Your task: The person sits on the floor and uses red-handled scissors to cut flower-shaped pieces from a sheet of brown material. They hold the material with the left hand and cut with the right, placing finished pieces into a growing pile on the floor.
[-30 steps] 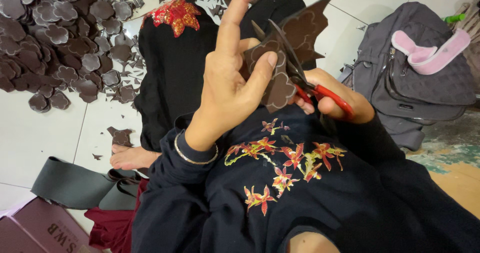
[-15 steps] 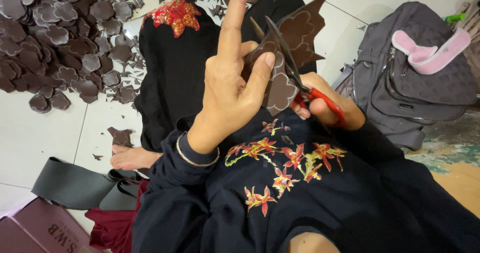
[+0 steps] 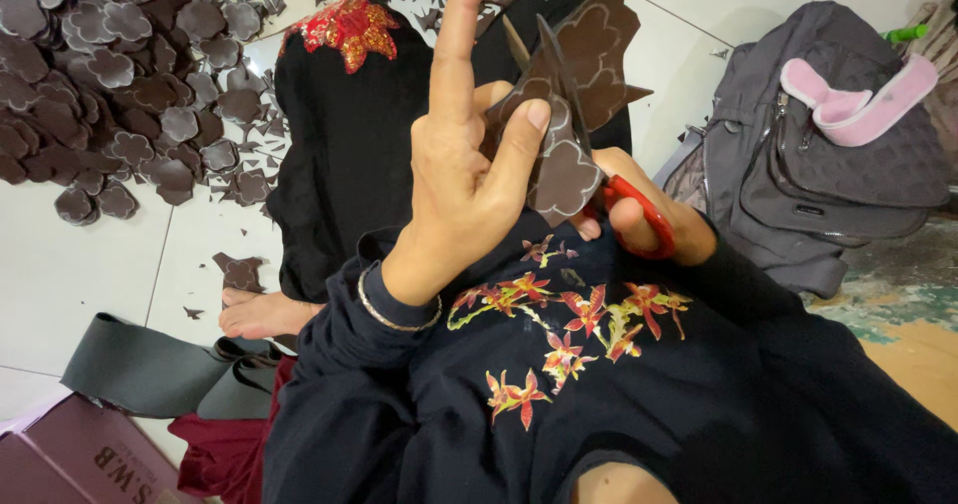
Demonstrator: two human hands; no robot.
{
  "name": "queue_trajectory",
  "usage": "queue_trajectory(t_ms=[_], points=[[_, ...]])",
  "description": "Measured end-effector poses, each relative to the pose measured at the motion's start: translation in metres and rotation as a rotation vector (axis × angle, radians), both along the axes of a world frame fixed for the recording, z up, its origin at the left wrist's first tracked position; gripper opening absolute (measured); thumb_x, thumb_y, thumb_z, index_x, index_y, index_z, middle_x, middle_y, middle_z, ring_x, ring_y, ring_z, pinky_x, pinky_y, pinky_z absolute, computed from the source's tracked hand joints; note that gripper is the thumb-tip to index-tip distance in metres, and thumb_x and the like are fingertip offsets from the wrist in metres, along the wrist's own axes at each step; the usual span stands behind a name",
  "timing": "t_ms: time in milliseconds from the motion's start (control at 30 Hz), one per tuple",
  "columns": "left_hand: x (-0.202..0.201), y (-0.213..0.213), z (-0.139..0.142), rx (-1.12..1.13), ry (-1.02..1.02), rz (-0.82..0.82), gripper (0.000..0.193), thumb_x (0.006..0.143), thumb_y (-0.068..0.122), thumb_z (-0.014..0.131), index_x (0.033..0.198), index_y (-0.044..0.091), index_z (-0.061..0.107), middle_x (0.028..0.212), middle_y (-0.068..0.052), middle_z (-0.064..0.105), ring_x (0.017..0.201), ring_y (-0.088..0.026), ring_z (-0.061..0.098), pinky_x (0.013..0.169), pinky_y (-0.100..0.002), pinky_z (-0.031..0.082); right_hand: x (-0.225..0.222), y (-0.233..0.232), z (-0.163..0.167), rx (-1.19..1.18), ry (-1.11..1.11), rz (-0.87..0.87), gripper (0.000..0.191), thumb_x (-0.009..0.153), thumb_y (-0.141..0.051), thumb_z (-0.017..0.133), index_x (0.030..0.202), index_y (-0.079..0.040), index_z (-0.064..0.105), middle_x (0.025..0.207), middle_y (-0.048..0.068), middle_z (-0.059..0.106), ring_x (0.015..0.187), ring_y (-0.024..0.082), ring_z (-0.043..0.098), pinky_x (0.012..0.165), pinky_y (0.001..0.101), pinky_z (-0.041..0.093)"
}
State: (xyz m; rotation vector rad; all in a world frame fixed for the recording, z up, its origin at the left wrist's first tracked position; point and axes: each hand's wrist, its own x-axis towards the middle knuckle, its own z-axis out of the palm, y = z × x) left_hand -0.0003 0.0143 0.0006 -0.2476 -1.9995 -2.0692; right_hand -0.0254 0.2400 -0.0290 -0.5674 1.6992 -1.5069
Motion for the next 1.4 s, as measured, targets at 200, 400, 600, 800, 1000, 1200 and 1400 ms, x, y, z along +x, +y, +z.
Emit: queue_trajectory(t_ms=[200,400,600,800,1000,1200,1400], points=[[0.000,0.003,0.000,0.085,-0.011,-0.020,0.070,0.109,-0.005,0.058,0.160,0.008,0.012,0.075,-0.001,0.065,0.062,-0.003,0.052,0.061,-0.017,0.040,0.003,-0.002,-0.016,-0.025,0.019,-0.055,0.095,0.069,-0.101,0.044,0.080,-0.008,0.055,0.064,-0.004,0.051,0.058,0.005,0.049,0.054,0.0216,0.036],[-0.001,0.003,0.001,0.117,-0.011,-0.053,0.069,0.110,-0.007,0.056,0.160,0.008,0.011,0.086,-0.004,0.069,0.068,-0.003,0.055,0.065,-0.016,0.043,0.005,0.000,-0.023,-0.037,0.019,-0.092,0.092,0.068,-0.100,0.045,0.074,-0.008,0.052,0.063,-0.004,0.053,0.055,0.006,0.050,0.052,0.0217,0.037],[0.001,0.004,0.000,0.143,-0.013,-0.059,0.069,0.111,-0.006,0.057,0.161,0.008,0.011,0.084,-0.002,0.068,0.068,-0.003,0.056,0.066,-0.016,0.043,0.009,0.000,-0.031,-0.041,-0.071,-0.118,0.091,0.064,-0.098,0.053,0.075,-0.008,0.052,0.062,-0.002,0.052,0.054,0.008,0.051,0.051,0.0233,0.038],[-0.001,0.002,-0.001,0.135,-0.080,-0.051,0.074,0.107,-0.006,0.057,0.164,0.006,0.011,0.086,-0.004,0.070,0.066,-0.004,0.055,0.063,-0.017,0.043,0.005,0.002,-0.017,-0.033,-0.010,-0.065,0.092,0.070,-0.100,0.048,0.080,-0.009,0.053,0.068,-0.004,0.052,0.064,0.006,0.050,0.060,0.0224,0.037],[-0.003,-0.002,0.001,0.156,-0.059,-0.126,0.076,0.107,-0.007,0.057,0.164,0.005,0.008,0.097,-0.005,0.072,0.074,-0.004,0.060,0.067,-0.016,0.045,-0.008,0.005,0.005,0.106,0.070,-0.001,0.100,0.067,-0.104,0.043,0.083,-0.007,0.056,0.068,-0.004,0.052,0.063,0.006,0.049,0.057,0.0222,0.036],[-0.006,-0.004,0.002,0.161,-0.056,-0.172,0.077,0.105,-0.007,0.056,0.162,0.004,0.006,0.109,-0.008,0.072,0.079,-0.003,0.062,0.067,-0.015,0.045,-0.013,0.013,-0.001,0.185,0.109,-0.022,0.105,0.060,-0.107,0.043,0.084,-0.006,0.057,0.063,-0.003,0.053,0.056,0.006,0.051,0.050,0.0216,0.039],[-0.005,-0.006,0.000,0.183,-0.070,-0.218,0.081,0.104,-0.007,0.057,0.164,0.005,0.004,0.103,-0.008,0.074,0.076,-0.002,0.059,0.066,-0.015,0.042,-0.018,0.017,-0.005,0.214,0.023,-0.035,0.104,0.052,-0.107,0.050,0.081,-0.007,0.055,0.067,-0.004,0.053,0.056,0.005,0.050,0.050,0.0204,0.039]])
